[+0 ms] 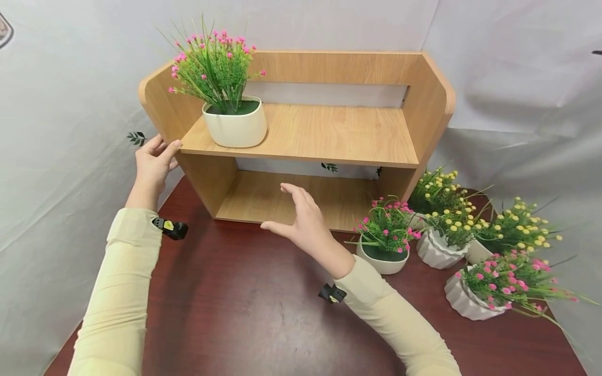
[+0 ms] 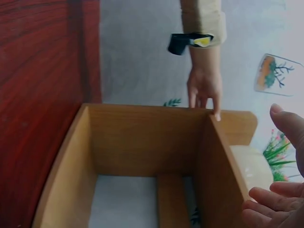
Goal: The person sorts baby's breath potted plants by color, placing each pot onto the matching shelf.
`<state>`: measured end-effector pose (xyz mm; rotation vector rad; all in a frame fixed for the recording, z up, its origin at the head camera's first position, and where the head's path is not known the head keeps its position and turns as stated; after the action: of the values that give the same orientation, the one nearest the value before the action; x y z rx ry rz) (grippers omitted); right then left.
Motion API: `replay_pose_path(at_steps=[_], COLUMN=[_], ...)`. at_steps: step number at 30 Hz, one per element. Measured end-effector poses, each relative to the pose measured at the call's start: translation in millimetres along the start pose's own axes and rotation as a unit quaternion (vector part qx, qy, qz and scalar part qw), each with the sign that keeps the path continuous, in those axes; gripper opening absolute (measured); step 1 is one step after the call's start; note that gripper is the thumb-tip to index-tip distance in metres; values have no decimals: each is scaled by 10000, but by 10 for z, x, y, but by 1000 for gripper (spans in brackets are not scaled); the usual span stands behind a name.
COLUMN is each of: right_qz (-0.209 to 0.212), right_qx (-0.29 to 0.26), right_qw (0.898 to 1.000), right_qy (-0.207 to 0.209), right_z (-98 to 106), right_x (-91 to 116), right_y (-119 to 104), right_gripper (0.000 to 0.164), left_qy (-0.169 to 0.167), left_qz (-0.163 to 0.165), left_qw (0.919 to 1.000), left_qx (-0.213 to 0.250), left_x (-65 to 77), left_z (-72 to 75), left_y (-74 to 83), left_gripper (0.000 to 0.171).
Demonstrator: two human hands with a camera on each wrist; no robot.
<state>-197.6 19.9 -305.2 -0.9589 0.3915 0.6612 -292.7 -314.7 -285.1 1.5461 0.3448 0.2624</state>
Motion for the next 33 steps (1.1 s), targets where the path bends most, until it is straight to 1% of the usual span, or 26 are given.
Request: replay_pose_path(at_steps=[5, 8, 17, 24, 28, 33], right_qz=[-13, -63, -346, -534, -547, -402], right_qx=[76, 22, -59, -407, -501, -606], right_qw=[10000, 9999, 9989, 9969, 9963, 9965], right_qy=[-62, -114, -311, -404, -434, -423], right_z=[7, 6, 19, 69, 96, 129], right_x=[125, 197, 422, 586, 672, 761], right_y=[85, 126, 214, 276, 312, 326], right_gripper=[76, 76, 75, 70, 64, 55], left_qy=[-1, 19, 16, 47, 66, 77], left_qz=[34, 20, -8, 30, 38, 53], left_qw=[10000, 9999, 9999, 9999, 9999, 9999], left_qx=[26, 118, 165, 161, 110, 84], left_x=[-4, -4, -3, -4, 5, 7], left_z=[3, 8, 6, -1, 3, 0], left_y=[0, -1, -19, -29, -26, -20], left_gripper=[52, 52, 51, 51, 51, 51])
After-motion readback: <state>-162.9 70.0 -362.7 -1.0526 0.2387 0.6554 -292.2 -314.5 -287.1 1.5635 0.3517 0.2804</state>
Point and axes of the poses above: each hand's wrist, its own x-axis away from the middle knuckle, its own z-axis out of the back of the hand, y = z × x, the point moved 5 cm from there along -x, towards the middle knuckle, and after that the axes turned 5 degrees about z, right-handed, at the moved point
